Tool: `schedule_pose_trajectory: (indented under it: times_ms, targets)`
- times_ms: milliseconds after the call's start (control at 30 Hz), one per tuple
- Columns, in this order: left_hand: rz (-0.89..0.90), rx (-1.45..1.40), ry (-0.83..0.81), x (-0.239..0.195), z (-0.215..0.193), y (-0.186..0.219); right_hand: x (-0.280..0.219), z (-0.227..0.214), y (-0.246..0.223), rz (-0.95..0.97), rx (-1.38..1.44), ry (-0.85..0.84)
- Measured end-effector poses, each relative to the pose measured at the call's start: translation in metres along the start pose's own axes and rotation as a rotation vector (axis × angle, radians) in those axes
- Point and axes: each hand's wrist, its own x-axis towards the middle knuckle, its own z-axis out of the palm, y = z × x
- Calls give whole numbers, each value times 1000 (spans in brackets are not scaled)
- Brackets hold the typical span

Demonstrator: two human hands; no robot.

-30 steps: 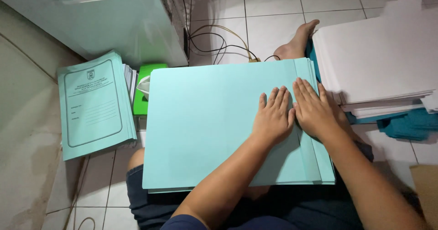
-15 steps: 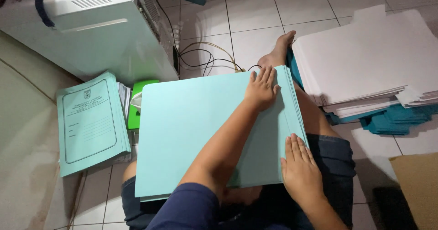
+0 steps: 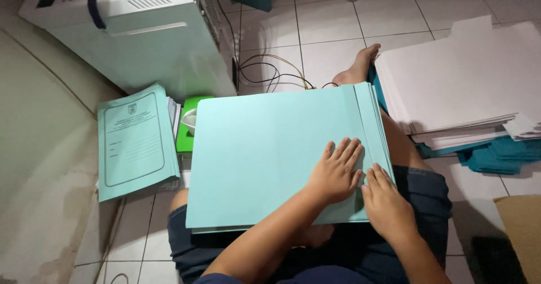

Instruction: The person sits on the floor and folds light blue document covers in half by hand. They repeatedly pick up a cover, fold it, smooth the crease, and place it onto a stack on the floor.

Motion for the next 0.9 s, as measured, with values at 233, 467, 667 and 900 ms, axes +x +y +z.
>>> schedule_pose_trajectory:
  times_ms: [233, 467, 667, 900]
  targets:
    - [-35, -133, 67, -9, 0, -1, -2, -3, 3, 471, 429, -150]
    - [-450, -867, -47, 29, -157, 18, 5, -96, -55, 480, 523, 107]
    - [-493, -1024, 118, 30, -268, -4, -15, -174, -162, -294, 100, 578]
    - [-909, -1056, 123, -104, -287, -87, -21, -124, -196, -641, 290, 202]
